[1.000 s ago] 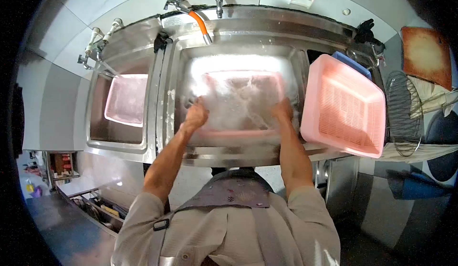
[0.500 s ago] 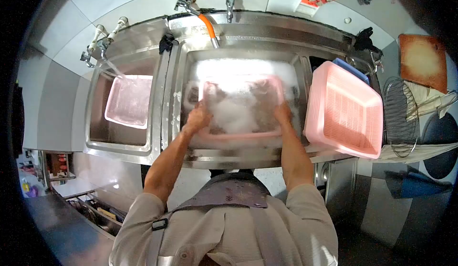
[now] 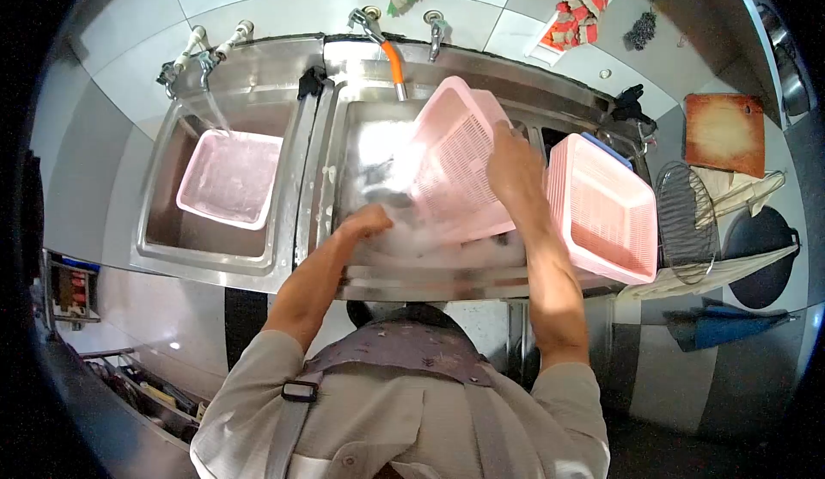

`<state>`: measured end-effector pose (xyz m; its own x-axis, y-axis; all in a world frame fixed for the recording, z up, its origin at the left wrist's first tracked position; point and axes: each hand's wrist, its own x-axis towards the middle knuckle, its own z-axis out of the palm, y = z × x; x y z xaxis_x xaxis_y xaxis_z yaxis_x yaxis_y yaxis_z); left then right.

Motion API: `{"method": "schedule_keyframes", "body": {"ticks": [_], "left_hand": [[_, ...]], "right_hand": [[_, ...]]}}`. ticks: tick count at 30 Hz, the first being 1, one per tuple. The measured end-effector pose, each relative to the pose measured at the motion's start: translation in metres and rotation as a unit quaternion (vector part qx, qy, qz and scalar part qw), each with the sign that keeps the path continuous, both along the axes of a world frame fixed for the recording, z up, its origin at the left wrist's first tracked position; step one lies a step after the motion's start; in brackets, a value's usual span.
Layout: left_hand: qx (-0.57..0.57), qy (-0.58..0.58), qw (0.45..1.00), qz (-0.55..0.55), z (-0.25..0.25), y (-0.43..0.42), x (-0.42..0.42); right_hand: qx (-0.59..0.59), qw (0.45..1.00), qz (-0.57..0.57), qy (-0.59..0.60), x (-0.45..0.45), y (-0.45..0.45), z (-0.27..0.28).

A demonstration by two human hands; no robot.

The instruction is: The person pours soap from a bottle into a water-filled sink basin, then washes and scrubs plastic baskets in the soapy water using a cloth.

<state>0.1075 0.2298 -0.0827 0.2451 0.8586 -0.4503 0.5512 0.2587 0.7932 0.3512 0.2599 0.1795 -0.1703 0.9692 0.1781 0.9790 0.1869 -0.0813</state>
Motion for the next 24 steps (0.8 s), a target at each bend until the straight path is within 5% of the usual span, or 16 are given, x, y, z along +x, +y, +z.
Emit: {"method": "schedule_keyframes", "body": {"ticks": [7,12,15,18,24], "left_hand": [[0.02,0.159,0.983,-0.089,-0.041,-0.003,-0.013],[0.08,0.191,0.974,-0.095,-0.016,-0.013,-0.011],[0.118,0.229,0.955,-0.144,0.01,-0.02,0.0],[0.118,0.261,0.953,-0.094,0.02,-0.023,0.016],[0.222,0.276,0.934,-0.047,0.031,-0.034,0.022]], "right_hand": [[0.065,0.974,0.204,-0.075,-0.023,-0.022,-0.04],[0.105,0.981,0.163,-0.012,-0.018,-0.033,0.0],[0.109,0.958,0.252,-0.082,-0.02,-0.045,0.003],[0.185,0.951,0.248,0.002,-0.003,-0.05,0.024],[0.265,0.92,0.283,-0.059,0.007,-0.065,0.034]]}}
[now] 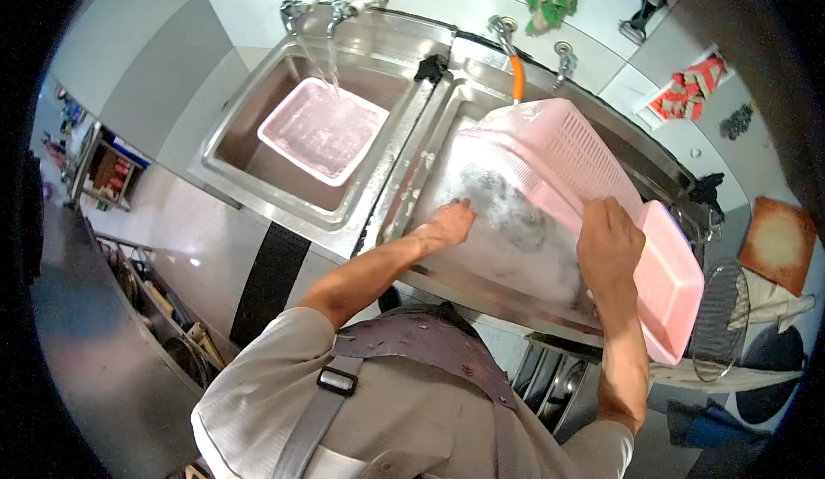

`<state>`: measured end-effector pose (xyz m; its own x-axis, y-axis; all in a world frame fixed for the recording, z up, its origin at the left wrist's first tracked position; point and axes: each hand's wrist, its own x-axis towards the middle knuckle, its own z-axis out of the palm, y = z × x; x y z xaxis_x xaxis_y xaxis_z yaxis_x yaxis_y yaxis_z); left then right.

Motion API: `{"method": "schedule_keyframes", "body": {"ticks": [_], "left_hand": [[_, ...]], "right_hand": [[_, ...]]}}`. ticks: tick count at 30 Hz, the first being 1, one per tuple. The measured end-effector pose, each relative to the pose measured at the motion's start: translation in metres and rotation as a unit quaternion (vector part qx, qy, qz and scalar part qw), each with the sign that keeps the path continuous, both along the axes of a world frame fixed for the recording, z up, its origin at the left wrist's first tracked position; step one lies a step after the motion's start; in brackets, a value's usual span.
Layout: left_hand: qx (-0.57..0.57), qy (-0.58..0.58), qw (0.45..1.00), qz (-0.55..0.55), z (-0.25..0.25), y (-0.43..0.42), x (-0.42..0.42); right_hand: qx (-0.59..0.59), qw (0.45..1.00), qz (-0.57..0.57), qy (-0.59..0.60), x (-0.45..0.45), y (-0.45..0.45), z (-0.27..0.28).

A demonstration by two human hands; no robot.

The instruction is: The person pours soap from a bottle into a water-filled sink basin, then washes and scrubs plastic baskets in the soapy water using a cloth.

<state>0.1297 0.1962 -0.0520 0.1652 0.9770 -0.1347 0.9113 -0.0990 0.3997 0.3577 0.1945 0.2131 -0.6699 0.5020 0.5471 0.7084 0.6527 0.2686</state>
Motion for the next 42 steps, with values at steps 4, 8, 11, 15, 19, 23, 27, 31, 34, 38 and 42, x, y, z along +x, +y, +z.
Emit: {"method": "schedule_keyframes", "body": {"ticks": [4,8,11,15,19,23,27,31,34,38,42], "left_hand": [[0.017,-0.006,1.0,-0.01,0.007,-0.007,0.001],[0.086,-0.01,0.995,0.041,0.005,-0.018,0.0],[0.139,-0.004,0.988,0.064,0.008,-0.025,-0.004],[0.07,-0.052,0.993,0.083,0.015,-0.038,-0.01],[0.033,-0.052,0.992,0.114,0.013,-0.048,-0.016],[0.033,-0.057,0.989,0.136,-0.001,-0.054,-0.012],[0.014,-0.061,0.983,0.174,0.002,-0.057,-0.009],[0.053,-0.059,0.984,0.16,0.008,-0.061,-0.007],[0.147,-0.069,0.975,0.154,0.016,-0.066,-0.017],[0.362,-0.066,0.911,0.187,0.019,-0.069,-0.06],[0.309,-0.017,0.903,0.299,0.032,-0.036,-0.124]], "right_hand": [[0.051,0.999,0.011,-0.007,0.002,0.01,0.003],[0.077,0.989,0.055,0.112,-0.001,0.027,-0.005],[0.065,0.984,0.108,0.123,-0.02,0.026,-0.023],[0.033,0.983,0.143,0.108,-0.035,0.04,-0.039],[0.072,0.958,0.156,0.229,-0.043,0.05,-0.016],[-0.016,0.968,0.229,0.1,-0.053,0.046,-0.033],[0.07,0.953,0.173,0.237,-0.04,0.064,-0.015],[-0.062,0.963,0.24,0.109,-0.05,0.06,-0.038],[-0.047,0.958,0.195,0.207,-0.035,0.075,-0.029],[-0.008,0.958,0.152,0.241,-0.015,0.083,-0.025],[-0.003,0.972,0.021,0.234,0.013,0.071,-0.04]]}}
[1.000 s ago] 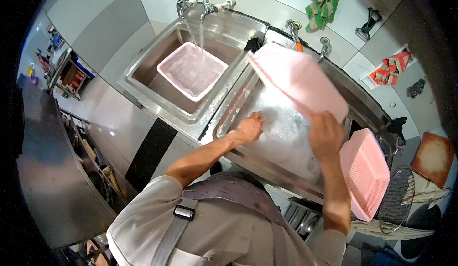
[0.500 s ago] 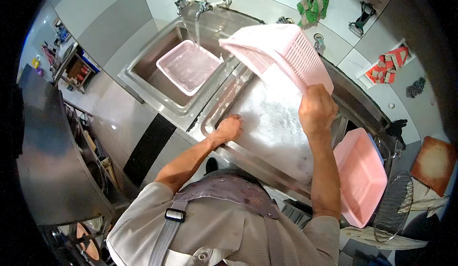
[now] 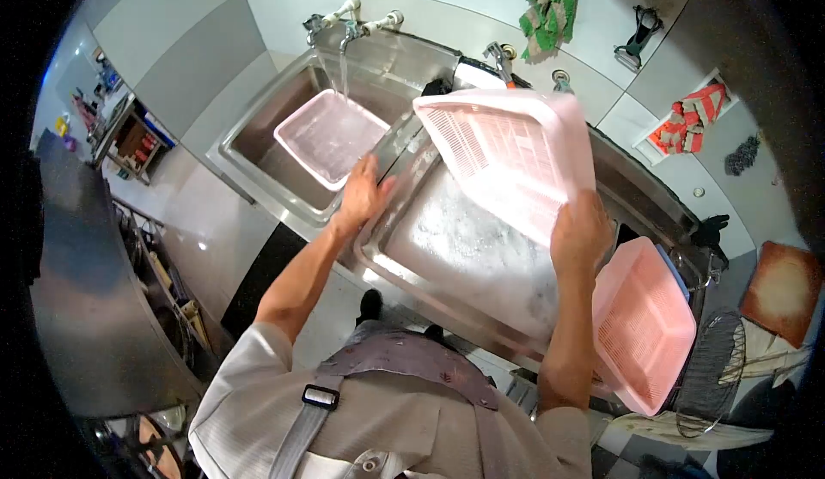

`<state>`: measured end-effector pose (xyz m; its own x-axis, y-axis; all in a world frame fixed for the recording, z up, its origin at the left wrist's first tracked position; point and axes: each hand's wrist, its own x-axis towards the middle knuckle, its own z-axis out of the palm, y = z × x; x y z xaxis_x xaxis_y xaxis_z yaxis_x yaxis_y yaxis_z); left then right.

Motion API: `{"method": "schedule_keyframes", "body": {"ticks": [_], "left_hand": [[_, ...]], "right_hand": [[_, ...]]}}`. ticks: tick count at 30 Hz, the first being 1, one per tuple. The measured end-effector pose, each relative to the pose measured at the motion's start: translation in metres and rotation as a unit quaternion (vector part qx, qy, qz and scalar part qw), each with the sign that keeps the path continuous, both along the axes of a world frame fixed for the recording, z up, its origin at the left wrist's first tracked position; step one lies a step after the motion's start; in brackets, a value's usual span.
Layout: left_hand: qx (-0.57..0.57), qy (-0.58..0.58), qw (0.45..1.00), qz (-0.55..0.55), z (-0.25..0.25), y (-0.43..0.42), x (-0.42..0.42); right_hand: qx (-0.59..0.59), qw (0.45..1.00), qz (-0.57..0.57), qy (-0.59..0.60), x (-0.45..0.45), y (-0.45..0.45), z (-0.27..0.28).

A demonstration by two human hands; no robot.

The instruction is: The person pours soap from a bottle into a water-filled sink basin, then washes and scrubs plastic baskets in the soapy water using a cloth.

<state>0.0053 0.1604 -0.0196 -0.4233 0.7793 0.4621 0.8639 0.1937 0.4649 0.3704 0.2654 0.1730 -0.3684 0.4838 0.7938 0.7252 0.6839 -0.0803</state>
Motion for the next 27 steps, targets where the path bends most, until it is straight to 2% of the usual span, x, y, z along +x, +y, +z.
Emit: {"method": "schedule_keyframes", "body": {"ticks": [1,3,4,6,7,9,11,13,14,16,17,19,21,24,26,27], "left_hand": [[-0.027,-0.01,1.0,-0.002,-0.011,0.015,-0.021],[-0.093,-0.035,0.995,-0.003,-0.012,0.044,-0.046],[-0.094,-0.036,0.995,-0.015,-0.002,0.057,-0.052],[-0.184,-0.093,0.975,-0.081,0.012,0.083,-0.056],[-0.208,-0.01,0.978,-0.032,0.003,0.098,-0.047],[-0.272,0.023,0.961,-0.045,0.002,0.118,-0.04],[-0.254,0.101,0.955,-0.114,-0.008,0.124,-0.039],[-0.261,0.099,0.947,-0.157,0.002,0.112,-0.028],[-0.259,0.116,0.941,-0.183,0.014,0.096,-0.019],[-0.235,0.187,0.922,-0.243,0.011,0.069,0.0],[-0.216,0.241,0.905,-0.275,0.002,0.056,0.009],[-0.309,0.277,0.842,-0.344,0.015,0.02,0.025],[-0.288,0.286,0.826,-0.391,0.011,-0.003,0.028],[-0.271,0.267,0.834,-0.401,-0.008,-0.025,0.029],[-0.175,0.215,0.851,-0.445,-0.011,-0.035,0.024],[-0.175,0.213,0.854,-0.442,-0.017,-0.037,0.022]], "right_hand": [[0.002,1.0,-0.008,0.0,0.008,-0.007,-0.005],[-0.156,0.976,-0.04,0.148,0.02,-0.026,-0.015],[-0.155,0.975,-0.052,0.147,0.024,-0.036,-0.017],[-0.19,0.952,-0.111,0.214,0.032,-0.056,-0.016],[-0.206,0.941,-0.13,0.234,0.037,-0.066,-0.015],[-0.196,0.932,-0.133,0.274,0.046,-0.079,-0.015],[-0.173,0.933,-0.114,0.293,0.044,-0.083,-0.013],[-0.23,0.845,-0.032,0.481,0.034,-0.084,-0.005],[-0.232,0.847,-0.027,0.477,0.021,-0.083,-0.002],[-0.27,0.776,0.025,0.569,-0.008,-0.076,0.005],[-0.292,0.763,0.045,0.575,-0.025,-0.072,0.005],[-0.329,0.751,0.078,0.568,-0.078,-0.07,0.004],[-0.402,0.714,0.122,0.56,-0.127,-0.066,-0.001],[-0.501,0.667,0.129,0.537,-0.186,-0.045,-0.038],[-0.566,0.62,0.137,0.527,-0.229,-0.035,-0.061],[-0.583,0.615,0.144,0.511,-0.251,-0.033,-0.072]]}}
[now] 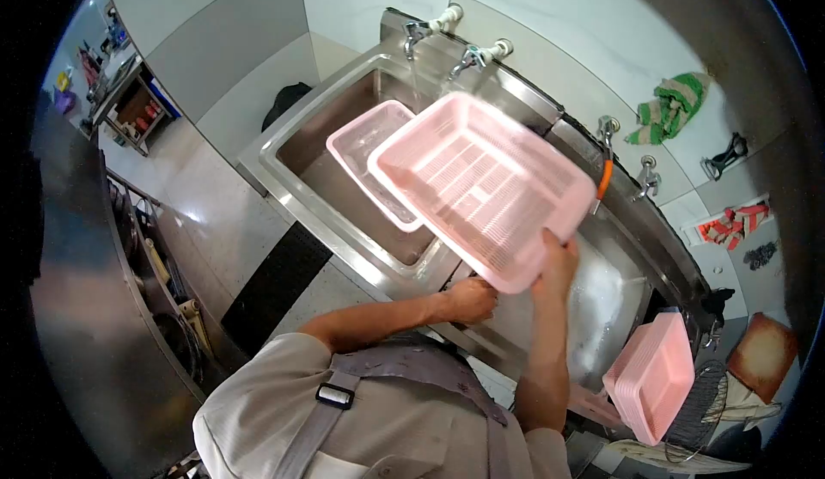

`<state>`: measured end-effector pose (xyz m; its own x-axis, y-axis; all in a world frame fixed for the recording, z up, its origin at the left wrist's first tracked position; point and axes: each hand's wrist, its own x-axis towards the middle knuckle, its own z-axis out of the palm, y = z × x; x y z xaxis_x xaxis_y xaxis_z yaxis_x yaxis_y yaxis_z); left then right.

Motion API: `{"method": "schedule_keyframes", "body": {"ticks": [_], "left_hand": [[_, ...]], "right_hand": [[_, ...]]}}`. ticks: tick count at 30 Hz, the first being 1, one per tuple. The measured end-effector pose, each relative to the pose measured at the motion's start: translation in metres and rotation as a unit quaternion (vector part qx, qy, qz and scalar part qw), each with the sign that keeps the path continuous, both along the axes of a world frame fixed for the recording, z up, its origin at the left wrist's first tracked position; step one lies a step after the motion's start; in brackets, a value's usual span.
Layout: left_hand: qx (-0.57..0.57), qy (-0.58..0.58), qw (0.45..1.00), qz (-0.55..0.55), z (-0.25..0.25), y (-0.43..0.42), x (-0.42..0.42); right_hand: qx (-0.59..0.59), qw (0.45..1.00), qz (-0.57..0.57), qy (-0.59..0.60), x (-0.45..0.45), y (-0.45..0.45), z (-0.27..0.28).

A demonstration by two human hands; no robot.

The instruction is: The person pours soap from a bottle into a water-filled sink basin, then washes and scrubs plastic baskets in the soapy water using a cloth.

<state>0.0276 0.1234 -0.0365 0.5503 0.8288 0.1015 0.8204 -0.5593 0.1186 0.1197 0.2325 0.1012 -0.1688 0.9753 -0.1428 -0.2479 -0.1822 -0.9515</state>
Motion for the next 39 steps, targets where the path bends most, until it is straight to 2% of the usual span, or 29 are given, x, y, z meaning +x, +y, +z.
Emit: {"method": "schedule_keyframes", "body": {"ticks": [2,5,7,8,9,11,12,13,14,15,17,18,20,21,22,23,24,25,26,27,29,31,33,34,35,37,39], "left_hand": [[-0.055,-0.109,0.992,-0.021,-0.014,-0.001,-0.001],[-0.069,-0.156,0.985,-0.027,0.0,-0.006,-0.013],[-0.06,-0.199,0.978,-0.027,-0.021,-0.001,-0.008],[-0.049,-0.24,0.969,-0.025,-0.033,0.002,-0.004],[-0.049,-0.24,0.969,-0.027,-0.027,0.0,-0.008],[-0.022,-0.267,0.963,-0.014,-0.01,-0.006,-0.014],[-0.022,-0.265,0.964,-0.016,-0.013,-0.004,-0.015],[-0.053,-0.272,0.961,-0.006,-0.016,-0.004,-0.013],[-0.083,-0.278,0.957,0.004,-0.018,-0.003,-0.012],[-0.084,-0.276,0.957,0.002,-0.014,-0.003,-0.015],[0.02,-0.161,0.986,-0.031,0.004,-0.011,-0.017],[0.018,-0.16,0.986,-0.038,0.007,-0.008,-0.016],[-0.116,-0.111,0.987,-0.019,0.012,-0.004,-0.013],[-0.117,-0.108,0.987,-0.024,0.001,-0.001,-0.009],[-0.058,-0.125,0.99,-0.019,-0.016,0.001,-0.005],[-0.001,-0.142,0.99,-0.014,-0.032,0.001,0.001],[-0.003,-0.14,0.99,-0.017,-0.028,0.0,0.003],[-0.088,-0.165,0.982,0.011,-0.02,0.0,0.001],[-0.175,-0.187,0.966,0.039,-0.013,-0.001,-0.001],[-0.179,-0.18,0.967,0.034,-0.014,-0.001,-0.003],[-0.056,-0.237,0.97,0.015,-0.016,-0.004,-0.001],[0.085,-0.253,0.964,0.002,-0.012,-0.009,0.001],[-0.06,-0.258,0.959,0.103,0.003,-0.01,0.003],[-0.087,-0.206,0.971,0.088,-0.014,-0.004,0.005],[-0.113,-0.154,0.979,0.064,-0.03,0.001,0.01],[-0.127,-0.008,0.988,0.087,-0.03,0.003,0.03],[-0.208,-0.015,0.978,0.024,0.005,0.01,0.031]], "right_hand": [[-0.029,0.999,0.023,-0.009,-0.044,-0.003,-0.014],[-0.041,0.996,0.075,-0.004,-0.092,0.013,-0.048],[-0.058,0.99,0.128,-0.001,-0.123,0.015,-0.058],[-0.057,0.983,0.16,-0.072,-0.133,0.016,-0.063],[0.009,0.978,0.164,-0.126,-0.145,0.012,-0.071],[0.088,0.92,0.209,-0.32,-0.153,0.004,-0.082],[0.088,0.921,0.207,-0.318,-0.152,0.004,-0.086],[0.219,0.814,0.214,-0.494,-0.149,0.002,-0.091],[0.336,0.658,0.209,-0.641,-0.148,0.003,-0.096],[0.334,0.66,0.207,-0.641,-0.151,0.003,-0.089],[0.359,0.595,0.281,-0.662,-0.153,-0.002,-0.07],[0.378,0.601,0.272,-0.649,-0.152,0.003,-0.074],[0.396,0.624,0.244,-0.628,-0.143,0.007,-0.081],[0.419,0.64,0.221,-0.605,-0.14,0.009,-0.081],[0.349,0.647,0.264,-0.625,-0.141,0.002,-0.066],[0.344,0.65,0.261,-0.625,-0.14,0.002,-0.084],[0.445,0.592,0.288,-0.608,-0.139,0.006,-0.114],[0.539,0.525,0.308,-0.582,-0.145,-0.001,-0.105],[0.476,0.522,0.353,-0.614,-0.148,-0.01,-0.095],[0.472,0.529,0.349,-0.613,-0.152,-0.014,-0.096],[0.475,0.588,0.306,-0.579,-0.152,-0.019,-0.097],[0.484,0.589,0.323,-0.561,-0.14,-0.02,-0.089],[0.43,0.685,0.335,-0.483,-0.121,-0.019,-0.084],[0.463,0.715,0.285,-0.44,-0.104,-0.017,-0.09],[0.488,0.715,0.25,-0.434,-0.084,-0.012,-0.094],[0.48,0.725,0.196,-0.452,-0.033,0.005,-0.102],[0.404,0.722,0.147,-0.542,0.031,0.018,-0.113]]}}
